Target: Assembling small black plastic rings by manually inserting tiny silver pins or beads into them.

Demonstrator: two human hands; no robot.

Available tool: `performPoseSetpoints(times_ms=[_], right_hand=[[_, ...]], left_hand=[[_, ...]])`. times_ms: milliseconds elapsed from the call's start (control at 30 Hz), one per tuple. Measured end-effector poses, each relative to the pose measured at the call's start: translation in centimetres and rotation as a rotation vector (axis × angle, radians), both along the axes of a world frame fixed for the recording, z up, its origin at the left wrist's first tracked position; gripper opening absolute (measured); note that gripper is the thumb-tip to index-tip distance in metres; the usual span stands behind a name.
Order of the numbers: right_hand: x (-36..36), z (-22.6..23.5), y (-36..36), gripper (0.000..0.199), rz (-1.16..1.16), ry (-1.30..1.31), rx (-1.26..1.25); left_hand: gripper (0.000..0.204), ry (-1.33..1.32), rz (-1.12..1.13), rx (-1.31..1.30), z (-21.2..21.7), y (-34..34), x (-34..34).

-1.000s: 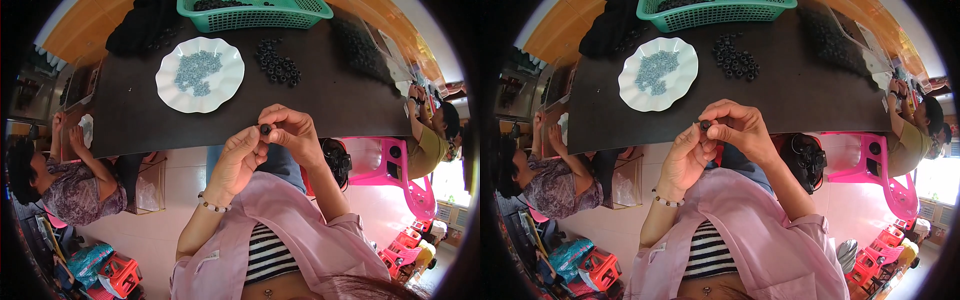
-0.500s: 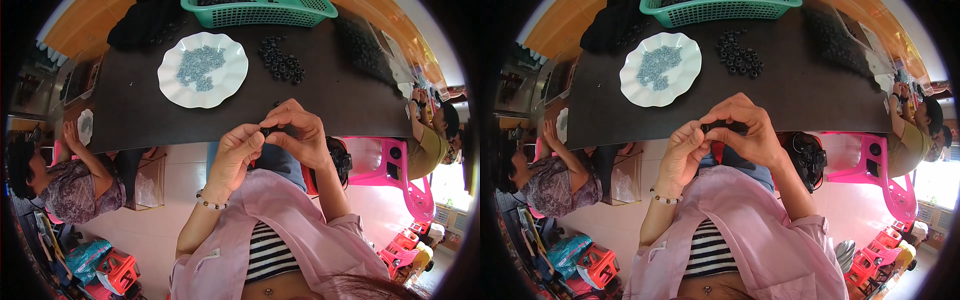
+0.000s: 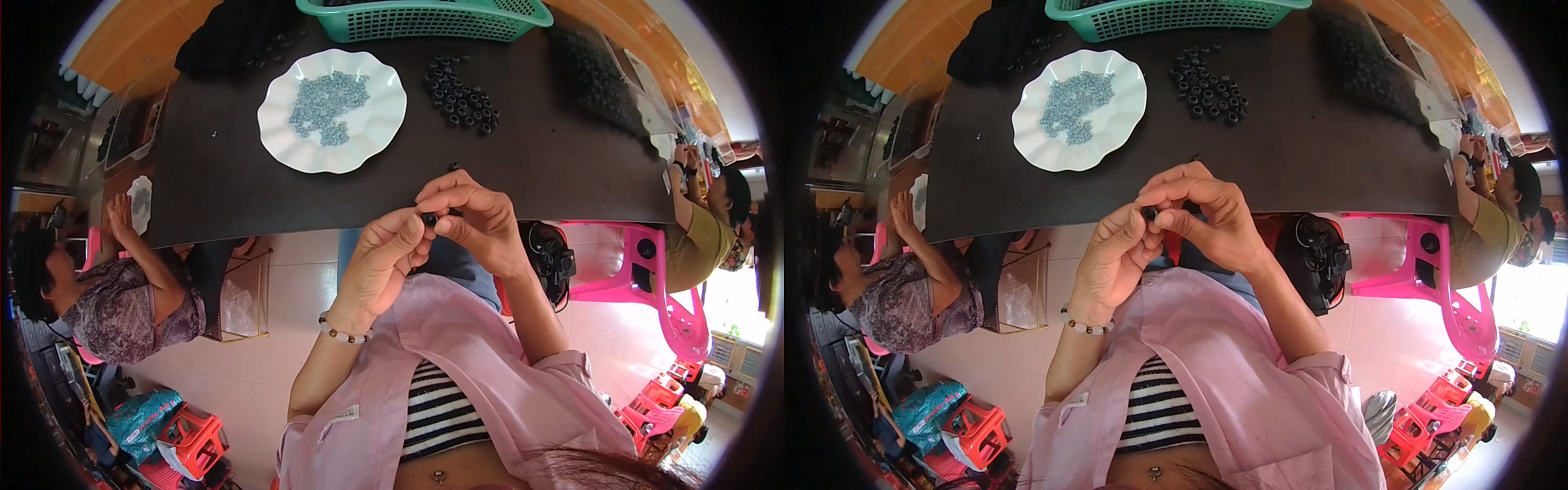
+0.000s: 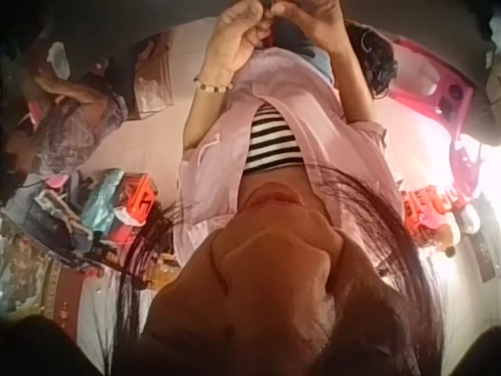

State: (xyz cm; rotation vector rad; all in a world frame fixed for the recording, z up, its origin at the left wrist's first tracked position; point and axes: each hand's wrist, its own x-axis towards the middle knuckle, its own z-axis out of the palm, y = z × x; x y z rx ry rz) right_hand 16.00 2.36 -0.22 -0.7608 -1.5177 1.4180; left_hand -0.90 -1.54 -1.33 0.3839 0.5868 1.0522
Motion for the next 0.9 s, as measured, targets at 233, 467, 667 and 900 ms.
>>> performPoseSetpoints(times_ms=[233,467,667,900], right_hand=[[-0.1,0.2,0.0,0.021,-0.018,-0.143,0.130],[0.3,2.4,2.1,0.020,-0.080,-0.272,0.222],[-2.0,4.2,6.8,0.015,-0.102,-0.593,0.520],[-6.7,2.9,10.6,0.020,-0.060,-0.730,0.873]], left_hand=[[0.023,0.026,0.056,0.013,-1.3,-0.5,-0.2],[0.024,0.078,0.167,-0.037,-0.1,-0.7,-1.2],[0.026,0.145,0.271,0.041,0.1,-0.9,-2.1],[0.028,0.148,0.322,0.032,-0.6,-1.5,-2.9]])
